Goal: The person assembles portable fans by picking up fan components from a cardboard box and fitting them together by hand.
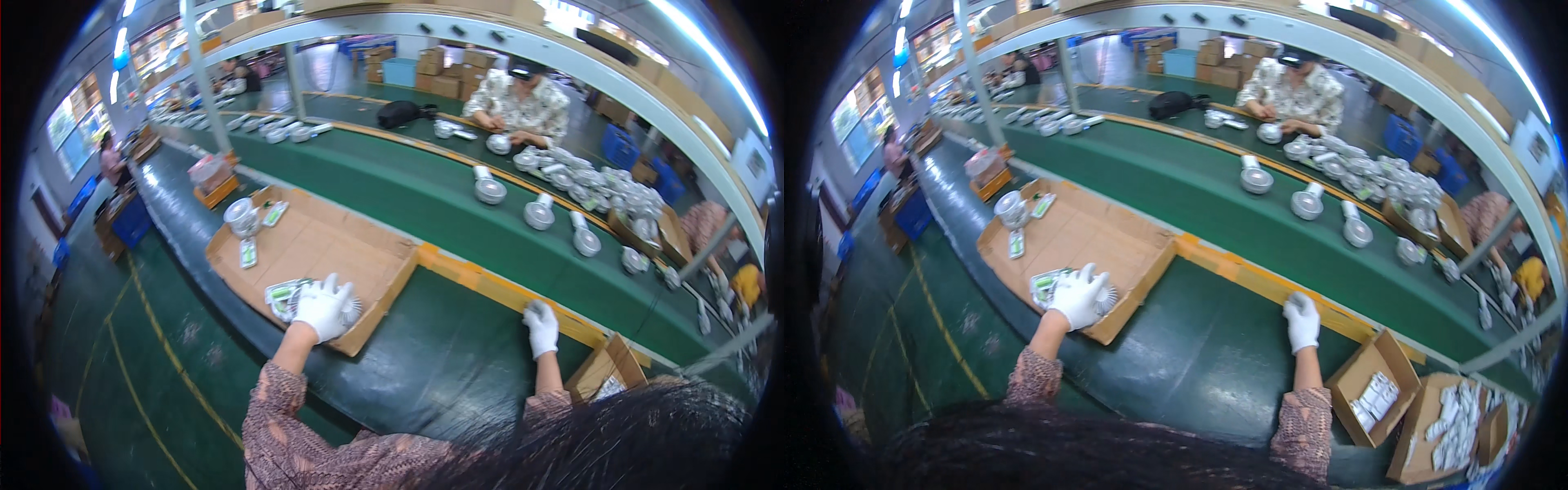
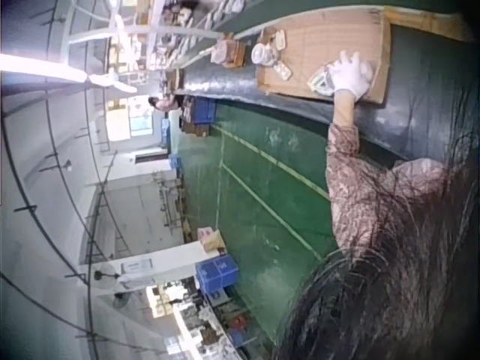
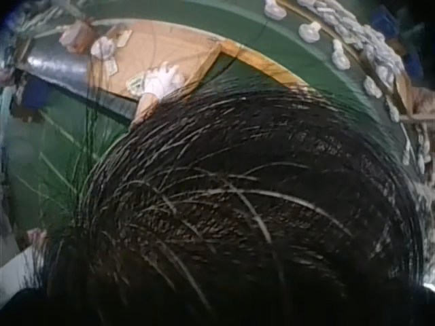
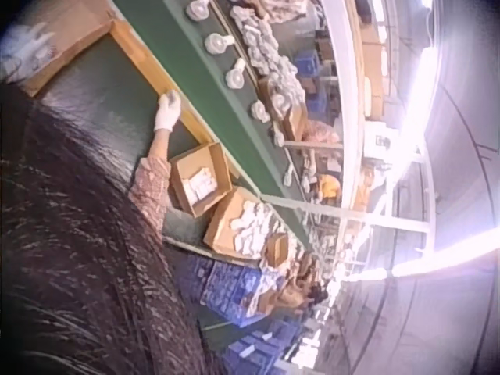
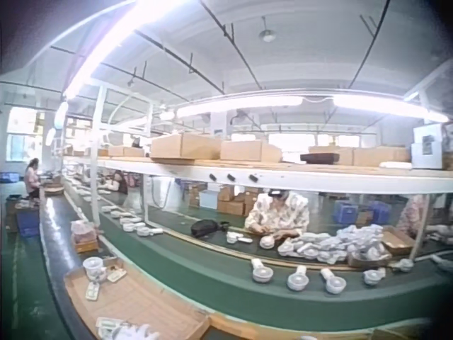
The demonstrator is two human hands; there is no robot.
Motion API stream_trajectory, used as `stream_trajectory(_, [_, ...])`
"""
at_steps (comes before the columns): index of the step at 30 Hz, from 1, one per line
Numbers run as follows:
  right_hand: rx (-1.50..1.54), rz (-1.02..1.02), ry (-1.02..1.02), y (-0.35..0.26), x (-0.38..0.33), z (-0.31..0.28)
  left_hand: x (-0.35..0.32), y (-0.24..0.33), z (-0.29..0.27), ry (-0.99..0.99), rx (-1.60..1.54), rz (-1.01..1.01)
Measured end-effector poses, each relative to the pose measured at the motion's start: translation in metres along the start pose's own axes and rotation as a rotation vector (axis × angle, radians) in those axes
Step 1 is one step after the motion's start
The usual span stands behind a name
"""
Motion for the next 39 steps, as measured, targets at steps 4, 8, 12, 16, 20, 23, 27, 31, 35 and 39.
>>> stream_trajectory(4, [-0.012,0.039,-0.037,-0.004,-0.022,-0.007,-0.001,-0.003,-0.027,0.252,-0.163,-0.092])
stream_trajectory(8, [-0.013,0.03,-0.102,-0.018,-0.041,0.002,-0.039,-0.02,-0.094,0.816,-0.319,-0.242])
stream_trajectory(12, [0.029,0.092,-0.121,-0.025,-0.051,0.01,-0.073,0.053,-0.157,1.135,-0.489,0.049])
stream_trajectory(16, [0.004,-0.116,-0.233,-0.107,-0.08,0.036,-0.043,0.139,-0.119,0.587,-1.155,0.467])
stream_trajectory(20, [-0.103,-0.323,-0.44,-0.208,-0.102,0.044,-0.029,0.226,-0.006,-0.486,-1.855,0.274])
stream_trajectory(23, [0.281,0.037,-0.519,-0.165,-0.111,0.043,-0.037,0.257,0.027,-0.633,-1.812,0.379])
stream_trajectory(27, [0.224,0.058,-0.301,-0.164,-0.121,0.009,-0.03,0.268,0.042,-0.629,-1.554,0.507])
stream_trajectory(31, [0.765,0.02,-0.146,-0.163,-0.115,0.0,-0.026,0.277,0.082,-0.722,-1.55,0.378])
stream_trajectory(35, [0.985,0.018,-0.031,-0.185,-0.101,0.009,-0.063,0.308,0.104,-1.008,-1.834,0.414])
stream_trajectory(39, [1.07,0.017,-0.038,-0.179,-0.094,0.011,-0.104,0.34,0.098,-1.668,-2.22,0.207])
Point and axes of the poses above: each hand's wrist, its own x-axis towards the middle knuckle, its own z-axis out of the palm, y = z × x, the point moved 10 cm from there along x, towards the middle knuckle, and after that the axes turned 7 degrees about -z, right-handed, at the moved point
